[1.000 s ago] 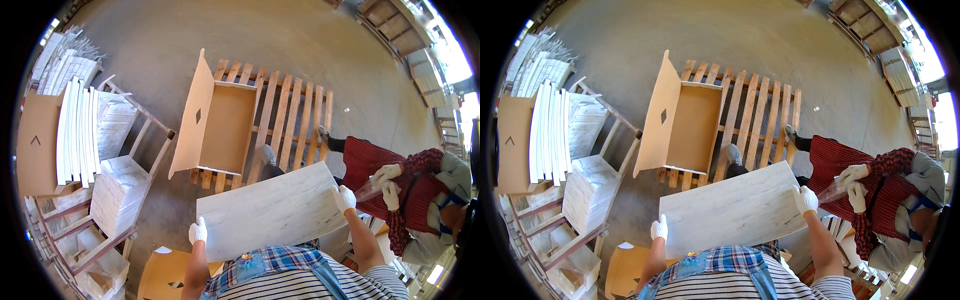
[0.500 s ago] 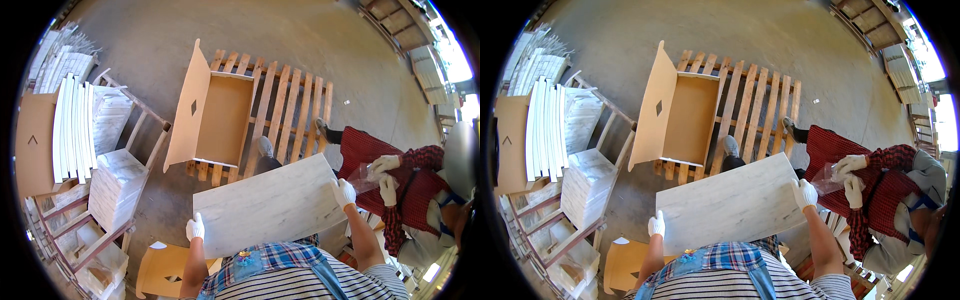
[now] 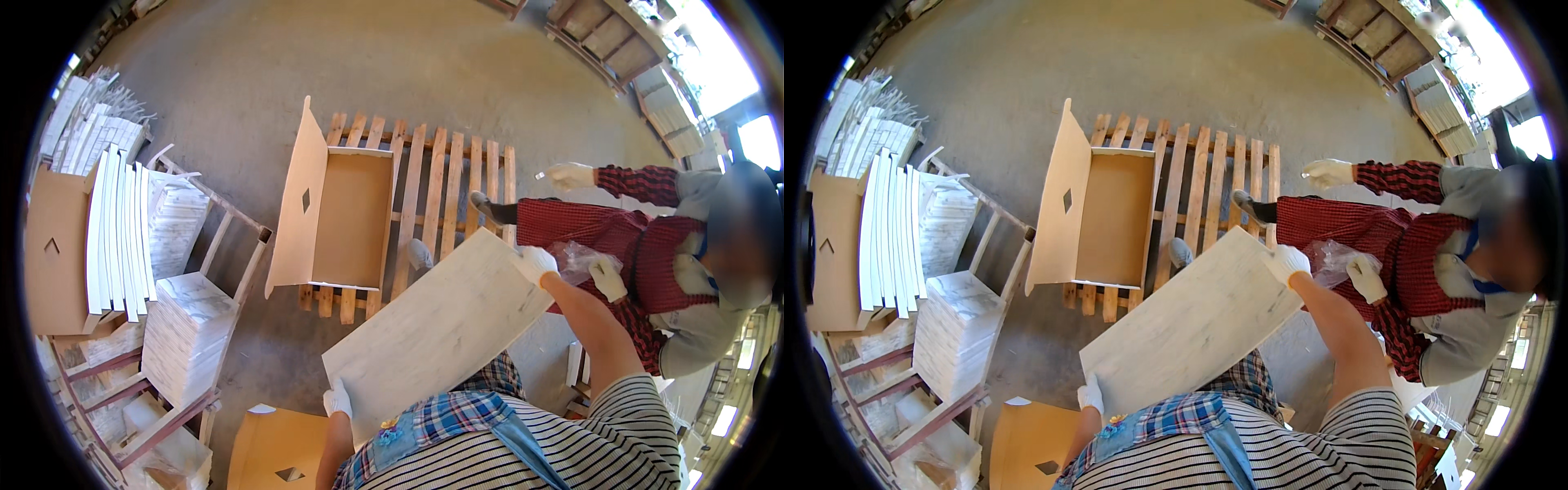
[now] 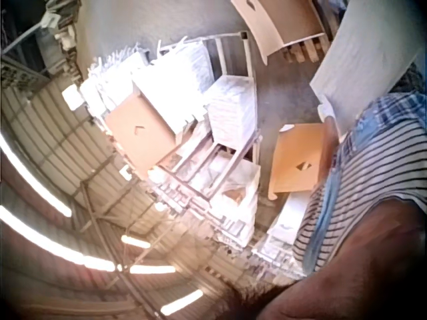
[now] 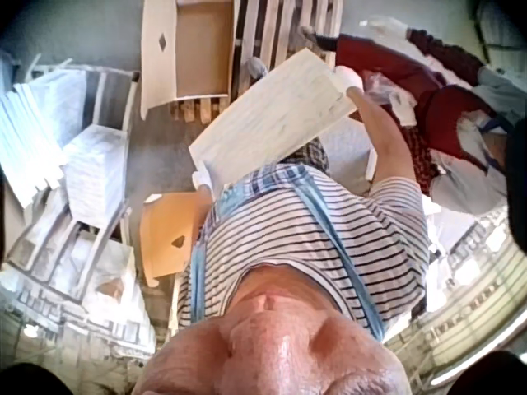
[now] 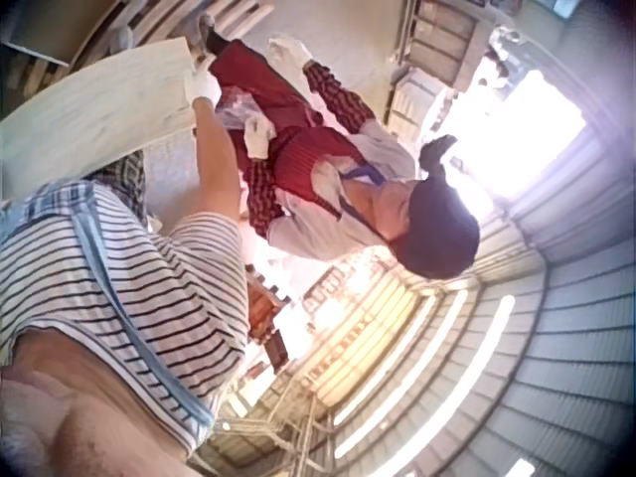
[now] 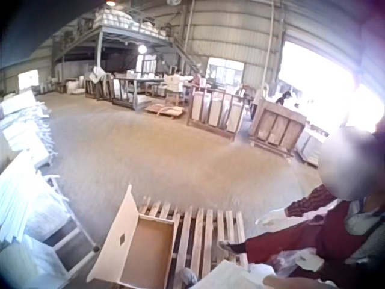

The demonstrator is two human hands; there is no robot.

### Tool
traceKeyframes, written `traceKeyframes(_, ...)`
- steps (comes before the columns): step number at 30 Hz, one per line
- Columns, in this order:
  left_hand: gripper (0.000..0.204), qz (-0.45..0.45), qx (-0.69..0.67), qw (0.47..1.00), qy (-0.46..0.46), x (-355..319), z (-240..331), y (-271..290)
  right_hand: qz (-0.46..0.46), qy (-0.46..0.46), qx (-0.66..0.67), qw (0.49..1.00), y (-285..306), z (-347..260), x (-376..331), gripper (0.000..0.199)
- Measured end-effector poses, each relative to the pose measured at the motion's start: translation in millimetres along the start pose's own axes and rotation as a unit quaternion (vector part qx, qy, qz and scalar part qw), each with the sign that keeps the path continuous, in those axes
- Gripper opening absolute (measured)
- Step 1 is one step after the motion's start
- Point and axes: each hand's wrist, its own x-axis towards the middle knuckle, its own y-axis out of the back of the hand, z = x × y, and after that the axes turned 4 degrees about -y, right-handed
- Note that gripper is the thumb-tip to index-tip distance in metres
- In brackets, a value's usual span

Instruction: The person walks through a warehouse and picks up a cardboard box. They remove a flat white panel from the box and place it into a wooden frame structure on a pallet. The person then picks up another box and places it on the pallet.

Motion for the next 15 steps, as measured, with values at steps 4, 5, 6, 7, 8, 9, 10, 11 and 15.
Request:
traceKeyframes(4,0.079,-0.028,-0.073,0.997,0.028,6.5,-27.0,-26.8,0.028,0.028,-0.068,0.997,22.6,-40.8,19.5,0.059)
traceKeyframes(5,0.078,-0.034,-0.085,0.995,0.031,10.5,-29.7,-27.6,0.016,0.018,-0.07,0.997,21.8,-39.7,16.5,0.057)
traceKeyframes(6,0.077,-0.029,-0.075,0.997,0.022,16.2,-30.7,-28.3,0.005,0.007,-0.072,0.997,21.8,-34.2,13.9,0.055)
traceKeyframes(7,0.077,-0.019,-0.069,0.997,0.013,25.3,-27.5,-27.4,-0.002,0.001,-0.073,0.997,23.3,-31.0,14.0,0.055)
traceKeyframes(8,0.076,-0.011,-0.063,0.998,0.008,28.1,-23.3,-23.3,0.006,0.019,-0.072,0.997,17.9,-22.0,11.9,0.056)
traceKeyframes(9,0.075,-0.009,-0.041,0.999,-0.014,33.2,-18.7,-16.9,0.014,0.037,-0.07,0.997,6.2,-6.0,6.1,0.057)
traceKeyframes(10,0.075,-0.005,-0.019,0.999,-0.036,36.4,-7.1,-2.8,0.022,0.057,-0.068,0.996,-5.8,6.7,-2.5,0.06)
traceKeyframes(11,0.074,0.0,0.002,0.998,-0.058,40.9,6.3,11.7,0.032,0.013,-0.015,0.999,-15.0,16.0,-16.7,0.061)
traceKeyframes(15,0.07,0.01,0.095,0.987,-0.128,47.6,69.0,61.0,-0.013,-0.119,0.087,0.989,-54.7,54.7,-80.3,0.061)
